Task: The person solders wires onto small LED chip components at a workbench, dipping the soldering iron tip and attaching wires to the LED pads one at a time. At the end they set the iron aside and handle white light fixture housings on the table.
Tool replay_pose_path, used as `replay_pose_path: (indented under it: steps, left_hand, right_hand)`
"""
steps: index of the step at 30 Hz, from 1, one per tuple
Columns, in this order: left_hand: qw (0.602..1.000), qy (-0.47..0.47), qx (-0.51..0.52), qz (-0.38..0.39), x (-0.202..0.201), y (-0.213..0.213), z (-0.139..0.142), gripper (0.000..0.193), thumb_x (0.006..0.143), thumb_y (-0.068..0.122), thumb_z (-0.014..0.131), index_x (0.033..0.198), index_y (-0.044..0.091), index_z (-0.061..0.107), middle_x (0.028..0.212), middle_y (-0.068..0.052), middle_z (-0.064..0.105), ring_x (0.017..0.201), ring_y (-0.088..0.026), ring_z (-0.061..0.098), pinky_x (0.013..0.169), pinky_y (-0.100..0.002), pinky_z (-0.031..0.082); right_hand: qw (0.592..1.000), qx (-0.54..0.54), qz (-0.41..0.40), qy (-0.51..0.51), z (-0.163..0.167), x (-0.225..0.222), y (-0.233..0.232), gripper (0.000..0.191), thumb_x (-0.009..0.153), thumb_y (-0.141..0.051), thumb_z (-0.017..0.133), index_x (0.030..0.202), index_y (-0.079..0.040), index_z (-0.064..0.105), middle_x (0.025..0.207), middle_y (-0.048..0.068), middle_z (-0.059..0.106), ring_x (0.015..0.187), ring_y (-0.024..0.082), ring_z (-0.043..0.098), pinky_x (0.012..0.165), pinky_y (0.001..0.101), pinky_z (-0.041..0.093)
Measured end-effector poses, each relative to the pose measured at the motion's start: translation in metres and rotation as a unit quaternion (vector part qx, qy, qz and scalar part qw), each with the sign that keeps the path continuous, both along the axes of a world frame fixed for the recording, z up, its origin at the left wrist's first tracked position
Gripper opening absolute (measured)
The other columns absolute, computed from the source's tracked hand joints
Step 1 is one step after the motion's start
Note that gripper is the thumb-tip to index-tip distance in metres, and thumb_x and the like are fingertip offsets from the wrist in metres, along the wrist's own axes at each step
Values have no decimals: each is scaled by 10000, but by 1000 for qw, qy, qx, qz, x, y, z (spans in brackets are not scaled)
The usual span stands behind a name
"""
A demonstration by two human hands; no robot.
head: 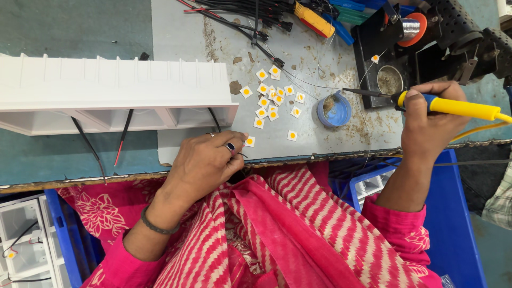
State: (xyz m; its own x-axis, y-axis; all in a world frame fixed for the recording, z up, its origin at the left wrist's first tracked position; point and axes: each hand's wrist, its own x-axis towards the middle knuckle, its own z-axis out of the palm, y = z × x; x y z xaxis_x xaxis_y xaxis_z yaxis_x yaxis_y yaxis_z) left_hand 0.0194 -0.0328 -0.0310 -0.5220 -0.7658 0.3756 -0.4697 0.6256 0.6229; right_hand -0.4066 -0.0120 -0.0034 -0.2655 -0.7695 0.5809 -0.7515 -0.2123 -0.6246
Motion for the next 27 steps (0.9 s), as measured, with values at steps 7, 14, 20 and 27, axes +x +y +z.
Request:
replay_pose_path:
  steps: [7,14,20,27]
  left_hand:
    - [1000,3,-4,-3,-1,0,0,161,832,123,718,967,46,677,1067,-55,743,788,-308,709,659,-421,569]
    - [1000,12,-9,-4,2,1,-4,155,842,135,720,969,56,679,1061,-43,734,796,-305,708,668,-426,565]
    - [999,-1,-30,11,2,5,-11,103,865,150,729,896,65,678,1164,-52,693,792,-295,696,678,-443,556]
    - [999,38,-29,-5,7,15,-12,122,857,108,744,933,48,669,1076,-90,616,972,-313,660,803,-439,550]
  right_hand:
    - [1000,-8,0,-18,4,6,0,34,990,22,653,999,34,622,962,57,591,786,106,535,733,230,456]
    - [972,-80,31,-218,26,38,24,224,1065,-126,722,1191,40,642,936,110,660,678,124,599,586,209,466]
    - [947,-91,191,-242,-3,105,42,578,982,-405,806,1317,17,598,1074,131,663,806,192,683,627,273,569]
    - [916,37,313,-246,-56,167,42,322,1132,-212,605,1382,-40,495,1152,176,696,948,265,766,849,381,636]
